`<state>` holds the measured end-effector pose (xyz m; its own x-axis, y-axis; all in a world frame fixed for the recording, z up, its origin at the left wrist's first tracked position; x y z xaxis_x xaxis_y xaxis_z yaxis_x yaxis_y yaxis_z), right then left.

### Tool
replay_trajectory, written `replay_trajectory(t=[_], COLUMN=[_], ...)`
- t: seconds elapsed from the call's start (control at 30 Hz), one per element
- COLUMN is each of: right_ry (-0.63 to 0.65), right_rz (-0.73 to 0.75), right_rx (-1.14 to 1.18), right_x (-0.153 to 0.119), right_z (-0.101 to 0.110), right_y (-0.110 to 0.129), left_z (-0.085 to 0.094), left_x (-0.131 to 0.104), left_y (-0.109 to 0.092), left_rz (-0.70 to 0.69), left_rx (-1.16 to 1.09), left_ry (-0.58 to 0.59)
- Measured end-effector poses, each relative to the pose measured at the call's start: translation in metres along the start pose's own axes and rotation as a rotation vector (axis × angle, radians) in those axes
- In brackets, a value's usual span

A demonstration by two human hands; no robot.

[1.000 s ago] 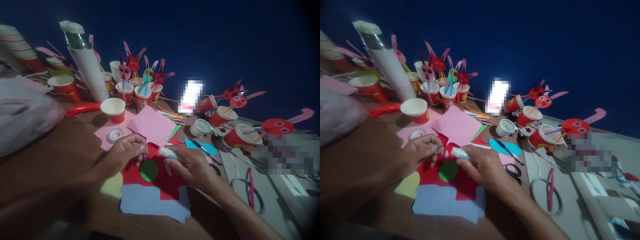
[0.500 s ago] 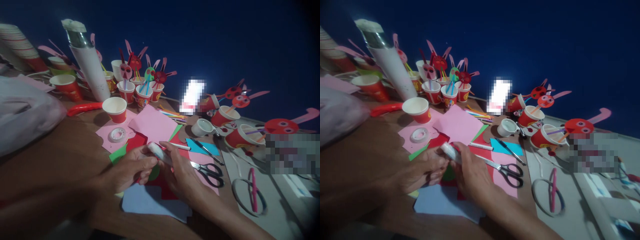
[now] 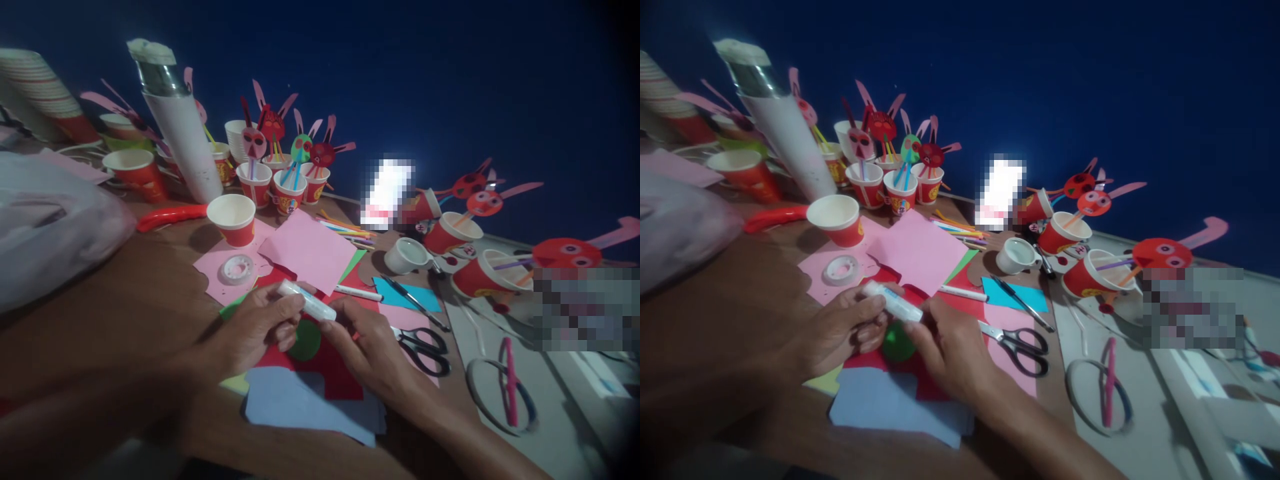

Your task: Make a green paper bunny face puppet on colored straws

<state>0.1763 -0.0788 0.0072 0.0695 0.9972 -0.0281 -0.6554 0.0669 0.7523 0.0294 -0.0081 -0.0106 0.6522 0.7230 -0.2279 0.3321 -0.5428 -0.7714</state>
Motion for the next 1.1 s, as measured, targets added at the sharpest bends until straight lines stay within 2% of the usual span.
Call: replay_trajectory(t=[0.1, 0.23, 0.3, 0.37, 0.47, 0.57, 0.67, 0.73, 0.83, 0.9, 1.0, 1.1], right_ry=[0.104, 0.341, 0.393, 0.307, 0.091, -0.003, 0.029, 0.16, 0.393, 0.456, 0.405, 0.196], right_rz=[-0.037, -0.178, -0.223, -0.202, -0.104, -0.038, -0.025, -0.078, -0.233, -0.302, -0.277, -0.144], right_rx=[0.19, 0.59, 0.683, 0.632, 0.396, 0.205, 0.204, 0.393, 0.747, 0.878, 0.816, 0.54], right_x=[-0.001, 0.0, 0.0, 0.001, 0.0, -0.002, -0.002, -0.002, -0.002, -0.003, -0.002, -0.001], right_z=[-0.003, -0.012, -0.016, -0.015, -0.007, -0.001, -0.002, -0.007, -0.019, -0.023, -0.023, -0.015], right_y=[0.0, -0.001, -0.003, -0.005, -0.006, -0.004, -0.002, -0.002, -0.003, -0.004, -0.005, -0.005], left_z=[0.001, 0.0, -0.001, 0.0, 0.002, 0.003, 0.003, 0.002, 0.001, 0.001, 0.002, 0.003], left_x=[0.0, 0.0, 0.0, 0.001, 0.001, 0.001, 0.0, 0.0, -0.001, 0.0, 0.001, 0.001], left_y=[0.001, 0.002, 0.002, 0.001, 0.001, 0.002, 0.003, 0.003, 0.003, 0.003, 0.003, 0.003], left_rz=[0.001, 0.008, 0.008, 0.0, -0.003, -0.005, -0.004, -0.003, 0.003, 0.01, 0.008, 0.003], left_rx=[-0.019, -0.047, -0.049, -0.043, -0.033, -0.028, -0.028, -0.03, -0.031, -0.028, -0.024, -0.018], left_ry=[0.04, 0.114, 0.124, 0.099, 0.067, 0.084, 0.096, 0.104, 0.12, 0.125, 0.116, 0.084])
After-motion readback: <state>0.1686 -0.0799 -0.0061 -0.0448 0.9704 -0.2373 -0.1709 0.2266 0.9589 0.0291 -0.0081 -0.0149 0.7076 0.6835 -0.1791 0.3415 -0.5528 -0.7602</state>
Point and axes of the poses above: each hand's wrist, its own x-axis towards the middle knuckle, its own z-axis out of the back of the hand, y = z × x, the point moved 3 cm from there along x, towards the middle knuckle, and after that the axes turned 6 degrees about -z, right-handed, at the moved point
